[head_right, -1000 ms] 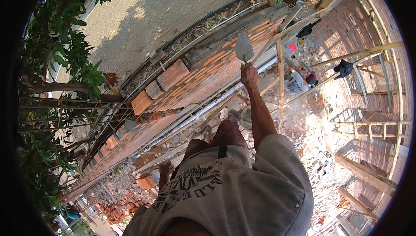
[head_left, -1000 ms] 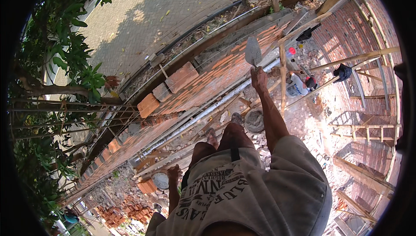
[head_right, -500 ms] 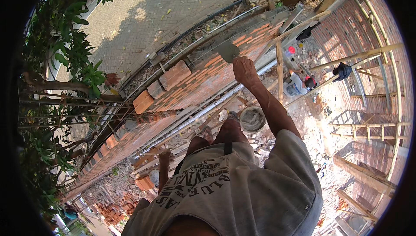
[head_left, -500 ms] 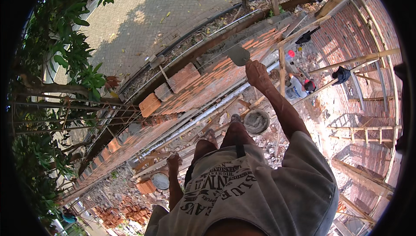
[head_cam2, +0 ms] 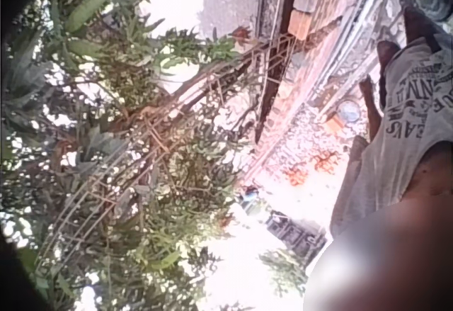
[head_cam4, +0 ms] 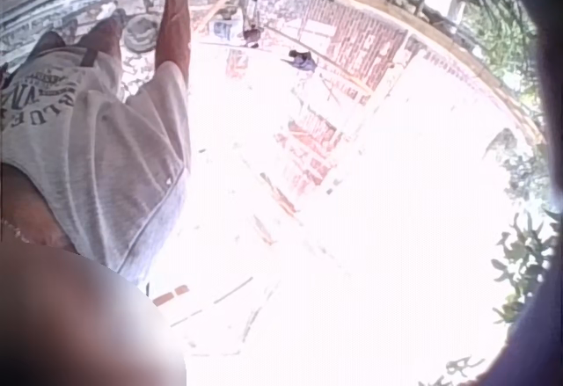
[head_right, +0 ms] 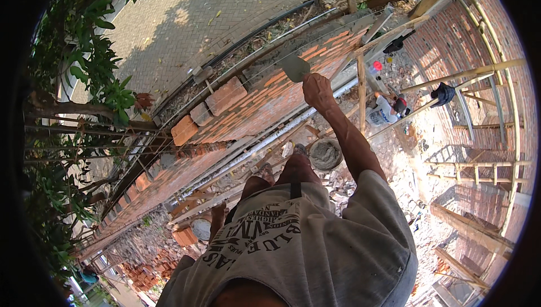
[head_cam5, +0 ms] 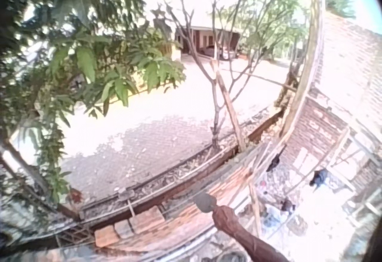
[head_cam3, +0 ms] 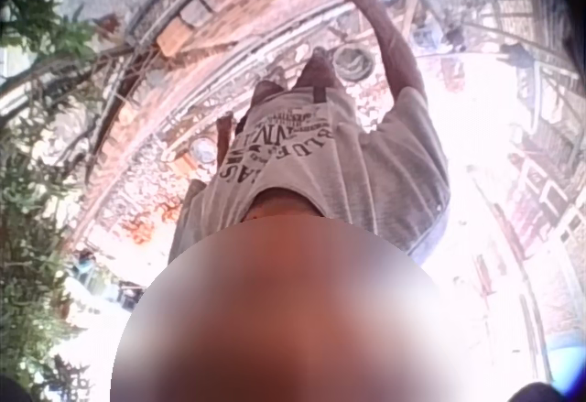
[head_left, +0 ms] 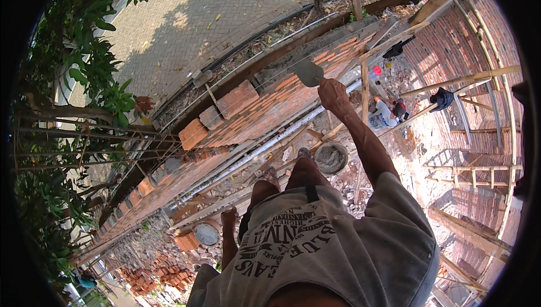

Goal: The person scoops mortar from a headpan with a trowel and spreads it on a brick wall. The person places bricks onto the mortar bed, taps them into position, and continues the process along the wall.

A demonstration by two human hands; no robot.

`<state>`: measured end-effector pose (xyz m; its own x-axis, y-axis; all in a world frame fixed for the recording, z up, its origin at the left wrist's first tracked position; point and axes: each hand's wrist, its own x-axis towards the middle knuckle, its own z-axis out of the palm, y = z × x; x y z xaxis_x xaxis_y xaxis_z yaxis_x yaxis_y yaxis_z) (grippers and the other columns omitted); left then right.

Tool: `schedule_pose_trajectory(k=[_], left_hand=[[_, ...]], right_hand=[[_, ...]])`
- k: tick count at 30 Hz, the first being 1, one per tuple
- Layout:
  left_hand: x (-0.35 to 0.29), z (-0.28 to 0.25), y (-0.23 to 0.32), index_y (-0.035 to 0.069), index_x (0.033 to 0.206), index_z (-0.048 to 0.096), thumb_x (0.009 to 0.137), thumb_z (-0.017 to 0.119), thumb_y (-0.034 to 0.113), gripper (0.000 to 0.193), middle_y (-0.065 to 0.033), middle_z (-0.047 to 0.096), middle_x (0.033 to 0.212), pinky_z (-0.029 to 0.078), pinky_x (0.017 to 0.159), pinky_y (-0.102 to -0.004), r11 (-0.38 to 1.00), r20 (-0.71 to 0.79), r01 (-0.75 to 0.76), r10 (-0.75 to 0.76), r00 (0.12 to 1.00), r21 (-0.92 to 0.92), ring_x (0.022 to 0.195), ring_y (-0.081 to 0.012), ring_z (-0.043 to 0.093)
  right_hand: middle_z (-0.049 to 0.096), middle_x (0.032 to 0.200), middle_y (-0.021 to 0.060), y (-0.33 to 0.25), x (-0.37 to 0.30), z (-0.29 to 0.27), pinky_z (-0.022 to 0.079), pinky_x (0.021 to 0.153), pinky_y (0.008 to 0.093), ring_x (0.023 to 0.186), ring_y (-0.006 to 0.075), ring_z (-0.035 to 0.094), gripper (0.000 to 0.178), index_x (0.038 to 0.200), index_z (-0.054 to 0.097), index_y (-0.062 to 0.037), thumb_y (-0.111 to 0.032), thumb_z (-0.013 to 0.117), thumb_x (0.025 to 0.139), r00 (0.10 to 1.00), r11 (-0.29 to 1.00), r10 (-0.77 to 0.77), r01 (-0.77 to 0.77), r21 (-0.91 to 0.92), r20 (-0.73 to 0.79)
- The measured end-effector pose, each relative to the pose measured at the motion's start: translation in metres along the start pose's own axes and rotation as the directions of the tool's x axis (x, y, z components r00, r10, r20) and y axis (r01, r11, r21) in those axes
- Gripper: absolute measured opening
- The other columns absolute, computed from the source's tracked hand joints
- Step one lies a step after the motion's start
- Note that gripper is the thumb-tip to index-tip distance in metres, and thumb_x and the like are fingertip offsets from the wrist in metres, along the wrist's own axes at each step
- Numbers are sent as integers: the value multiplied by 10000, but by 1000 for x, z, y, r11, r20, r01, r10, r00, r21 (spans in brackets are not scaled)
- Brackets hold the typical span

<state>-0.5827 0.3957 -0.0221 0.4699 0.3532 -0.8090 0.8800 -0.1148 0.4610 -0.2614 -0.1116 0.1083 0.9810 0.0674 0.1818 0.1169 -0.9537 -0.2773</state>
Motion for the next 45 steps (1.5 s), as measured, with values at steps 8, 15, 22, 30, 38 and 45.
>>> schedule_pose_trajectory(k=[8,15,22,30,38,45], left_hand=[[14,7,4,81,734,549,900,620,328,306,-5,517,604,386,400,-256,985,53,-12,21,998,-171,464,-123,518],[-8,15,21,86,723,569,916,593,303,292,7,501,580,314,412,-264,998,24,18,-17,1000,-56,453,-98,449],[2,10,10,63,808,586,909,605,295,254,-22,547,615,415,392,-277,992,59,40,-33,998,-121,477,-150,560],[-2,13,9,30,813,613,903,594,300,286,-42,570,627,437,397,-298,998,-6,43,-42,999,46,483,-169,573],[10,7,19,50,825,624,910,607,368,329,-63,624,694,417,483,-279,995,127,69,-59,990,-72,565,-172,587],[9,6,10,28,810,615,895,616,360,342,-79,619,670,477,499,-320,995,-12,22,-23,1000,-94,560,-187,601]], right_hand=[[611,831,167,-17,-5,-16,490,755,443,856,344,613,79,846,617,-55,-47,559,793,999,997,42,-40,-60,33],[619,780,217,-10,2,-5,489,701,487,801,398,625,98,827,618,-18,-100,580,789,996,990,46,-56,130,77],[618,815,255,6,-6,3,485,718,495,830,439,612,279,893,634,16,-240,642,784,959,940,210,-252,232,193],[581,788,209,8,-4,7,478,681,488,767,423,576,253,854,588,14,-228,641,802,990,933,45,-88,349,131],[630,844,191,-35,44,0,529,722,461,826,364,644,159,893,631,-19,-88,596,754,977,996,-54,67,-58,206],[672,859,195,18,72,-35,550,755,437,863,353,676,159,886,650,-27,-106,583,766,981,970,123,-87,-227,149]])
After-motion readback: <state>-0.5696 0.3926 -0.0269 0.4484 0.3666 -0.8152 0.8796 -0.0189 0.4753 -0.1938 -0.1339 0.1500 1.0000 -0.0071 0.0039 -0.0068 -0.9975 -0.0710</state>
